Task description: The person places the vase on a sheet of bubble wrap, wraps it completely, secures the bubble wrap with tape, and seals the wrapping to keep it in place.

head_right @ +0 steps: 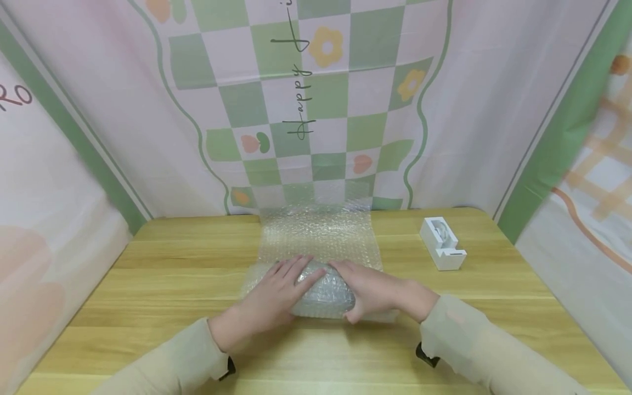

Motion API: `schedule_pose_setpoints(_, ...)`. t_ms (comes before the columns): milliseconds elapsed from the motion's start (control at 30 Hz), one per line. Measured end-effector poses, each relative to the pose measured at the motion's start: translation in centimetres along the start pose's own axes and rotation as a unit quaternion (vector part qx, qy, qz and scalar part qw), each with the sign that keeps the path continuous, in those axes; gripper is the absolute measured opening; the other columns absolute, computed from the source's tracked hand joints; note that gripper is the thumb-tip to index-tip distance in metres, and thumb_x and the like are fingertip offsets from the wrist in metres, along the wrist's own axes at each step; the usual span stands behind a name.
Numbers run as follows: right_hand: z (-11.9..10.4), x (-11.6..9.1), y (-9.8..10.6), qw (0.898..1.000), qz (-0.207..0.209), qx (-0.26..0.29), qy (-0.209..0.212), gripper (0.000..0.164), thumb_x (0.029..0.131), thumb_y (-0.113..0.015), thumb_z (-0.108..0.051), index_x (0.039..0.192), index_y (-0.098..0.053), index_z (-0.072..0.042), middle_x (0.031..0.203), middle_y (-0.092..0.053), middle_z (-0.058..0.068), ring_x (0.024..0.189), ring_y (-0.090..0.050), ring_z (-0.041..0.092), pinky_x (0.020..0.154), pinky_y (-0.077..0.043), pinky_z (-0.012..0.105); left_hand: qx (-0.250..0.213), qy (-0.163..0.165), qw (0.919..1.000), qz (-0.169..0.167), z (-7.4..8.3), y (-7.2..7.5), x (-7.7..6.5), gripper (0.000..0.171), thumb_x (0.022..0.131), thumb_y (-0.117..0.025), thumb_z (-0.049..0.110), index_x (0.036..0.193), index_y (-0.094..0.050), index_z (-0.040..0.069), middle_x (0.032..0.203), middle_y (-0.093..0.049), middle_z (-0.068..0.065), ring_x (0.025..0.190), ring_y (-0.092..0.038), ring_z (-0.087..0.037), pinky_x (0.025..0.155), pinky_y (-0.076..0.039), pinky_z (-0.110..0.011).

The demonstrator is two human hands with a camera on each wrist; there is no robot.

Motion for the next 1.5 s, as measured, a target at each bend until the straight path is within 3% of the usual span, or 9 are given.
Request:
schedule_pose_setpoints(267,0.2,0.1,0.0,1.0,-0.008,-0.002,0.015,0.106,0.067,-0.09,-0.02,0.152,-0.032,0.005,0.133,-0.056,0.015,0.114,-0.059,0.029,0.096,-0.054,0.049,-0.032,-0.007,0.9993,0.018,-0.4,0.2,0.2,0.126,0.06,-0.097,0.05,0.16,-0.03,0.015,0.151,-0.042,-0.017,0.138,-0.043,-0.042,0.113,-0.041,-0.052)
schedule_pose_setpoints(500,0.1,0.2,0.1,1.0,-0.021,0.011,0.019,0.106,0.068,-0.09,-0.021,0.153,-0.031,0.004,0.135,-0.054,0.015,0.115,-0.059,0.029,0.096,-0.054,0.049,-0.04,-0.007,0.9988,0.029,-0.7,0.0,0.3,0.121,0.061,-0.096,0.049,0.158,-0.033,0.016,0.148,-0.045,-0.015,0.135,-0.046,-0.038,0.111,-0.043,-0.052)
schedule_pose_setpoints(700,-0.1,0.3,0.3,0.999,-0.034,0.021,0.014,0.107,0.068,-0.091,-0.022,0.152,-0.031,0.007,0.138,-0.053,0.018,0.117,-0.058,0.031,0.097,-0.053,0.051,-0.063,-0.011,0.9978,0.017,-1.0,-0.2,0.3,0.119,0.063,-0.096,0.047,0.158,-0.031,0.016,0.149,-0.044,-0.016,0.135,-0.046,-0.038,0.11,-0.044,-0.052)
schedule_pose_setpoints(867,-0.1,0.6,0.6,0.997,-0.059,0.05,0.004,0.105,0.071,-0.09,-0.024,0.154,-0.031,0.002,0.14,-0.053,0.012,0.121,-0.056,0.028,0.1,-0.051,0.05,-0.082,-0.014,0.9965,0.011,-1.3,-0.2,0.4,0.122,0.062,-0.097,0.046,0.159,-0.029,0.016,0.15,-0.044,-0.017,0.136,-0.046,-0.038,0.11,-0.044,-0.052)
schedule_pose_setpoints(1033,0.1,0.7,0.9,0.995,-0.07,0.073,0.0,0.107,0.074,-0.089,-0.03,0.156,-0.029,0.001,0.145,-0.05,0.014,0.126,-0.054,0.03,0.104,-0.048,0.054,-0.094,-0.018,0.9952,0.02,-1.6,-0.3,0.6,0.123,0.059,-0.099,0.043,0.157,-0.031,0.016,0.149,-0.045,-0.016,0.134,-0.047,-0.035,0.109,-0.045,-0.051)
schedule_pose_setpoints(1267,0.9,-0.4,1.7,0.992,-0.081,0.082,-0.05,0.117,0.086,-0.079,-0.049,0.16,-0.009,0.007,0.161,-0.022,0.033,0.143,-0.033,0.051,0.115,-0.029,0.064,-0.112,-0.013,0.9936,0.01,-1.8,-0.3,0.7,0.122,0.06,-0.098,0.041,0.158,-0.03,0.015,0.152,-0.042,-0.017,0.137,-0.045,-0.035,0.111,-0.042,-0.052)
schedule_pose_setpoints(1400,0.8,-1.5,3.0,0.995,-0.042,0.068,-0.06,0.097,0.096,-0.068,-0.047,0.162,-0.014,0.001,0.162,-0.025,0.03,0.143,-0.032,0.053,0.112,-0.03,0.068,-0.125,-0.006,0.9922,-0.005,-2.0,-0.3,0.7,0.121,0.062,-0.098,0.039,0.159,-0.029,0.016,0.154,-0.041,-0.016,0.139,-0.043,-0.034,0.112,-0.04,-0.053)
schedule_pose_setpoints(1500,0.3,-2.2,3.9,0.999,0.027,0.025,-0.028,0.077,0.1,-0.066,-0.04,0.157,-0.033,-0.001,0.153,-0.044,0.024,0.136,-0.045,0.047,0.107,-0.039,0.066,-0.126,-0.002,0.9919,-0.013,-2.1,-0.4,0.8,0.121,0.062,-0.098,0.04,0.159,-0.03,0.016,0.155,-0.04,-0.015,0.14,-0.042,-0.033,0.113,-0.04,-0.052)
Point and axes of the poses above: each hand's wrist, its own x-axis towards the middle knuckle, its own y-axis out of the back of the hand, z = x × y, the point moved 3 cm from there along x, towards the middle knuckle
